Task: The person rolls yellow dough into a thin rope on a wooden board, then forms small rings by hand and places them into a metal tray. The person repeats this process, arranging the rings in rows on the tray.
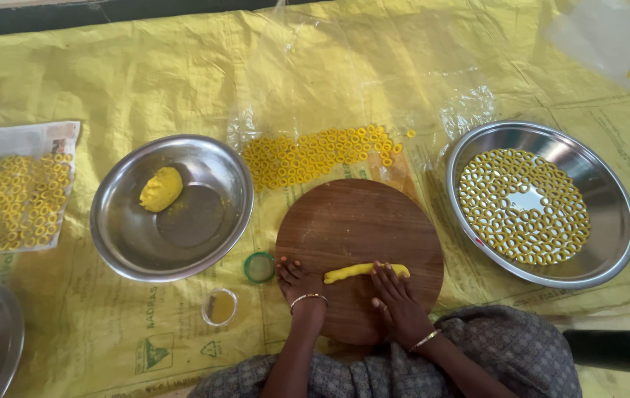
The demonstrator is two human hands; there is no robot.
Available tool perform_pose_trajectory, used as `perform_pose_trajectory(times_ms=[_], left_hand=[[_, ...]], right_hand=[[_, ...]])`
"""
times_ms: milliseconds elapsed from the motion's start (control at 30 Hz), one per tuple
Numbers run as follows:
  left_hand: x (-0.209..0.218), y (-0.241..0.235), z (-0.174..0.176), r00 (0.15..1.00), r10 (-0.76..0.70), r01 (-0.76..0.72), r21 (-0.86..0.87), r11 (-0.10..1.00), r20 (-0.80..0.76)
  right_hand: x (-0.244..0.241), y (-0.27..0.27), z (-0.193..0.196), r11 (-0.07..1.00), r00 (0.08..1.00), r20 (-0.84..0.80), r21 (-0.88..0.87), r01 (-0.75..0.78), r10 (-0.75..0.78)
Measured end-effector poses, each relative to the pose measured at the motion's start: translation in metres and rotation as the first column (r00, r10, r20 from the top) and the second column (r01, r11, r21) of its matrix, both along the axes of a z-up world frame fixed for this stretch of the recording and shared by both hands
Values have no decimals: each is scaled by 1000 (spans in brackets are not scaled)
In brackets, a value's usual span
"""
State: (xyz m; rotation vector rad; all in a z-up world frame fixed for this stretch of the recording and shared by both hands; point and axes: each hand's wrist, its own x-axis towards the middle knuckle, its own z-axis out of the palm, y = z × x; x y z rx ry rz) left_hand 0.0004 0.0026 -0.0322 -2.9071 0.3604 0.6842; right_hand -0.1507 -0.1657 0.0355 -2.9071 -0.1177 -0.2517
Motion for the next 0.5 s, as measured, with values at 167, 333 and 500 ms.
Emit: perform_pose_trajectory(times_ms=[167, 333, 500], left_hand=[[0, -3, -17, 999, 23, -22, 45, 999, -23], [-6, 0, 9, 998, -39, 34, 90, 995, 53], [-2, 0, 34, 976, 9, 6, 69, 998, -216]], right_hand=[[81, -41, -24, 991, 993, 62, -82, 108, -103], [187, -89, -34, 943, 987, 90, -293, 157, -136], [167, -79, -44, 936, 971, 120, -263, 234, -209]])
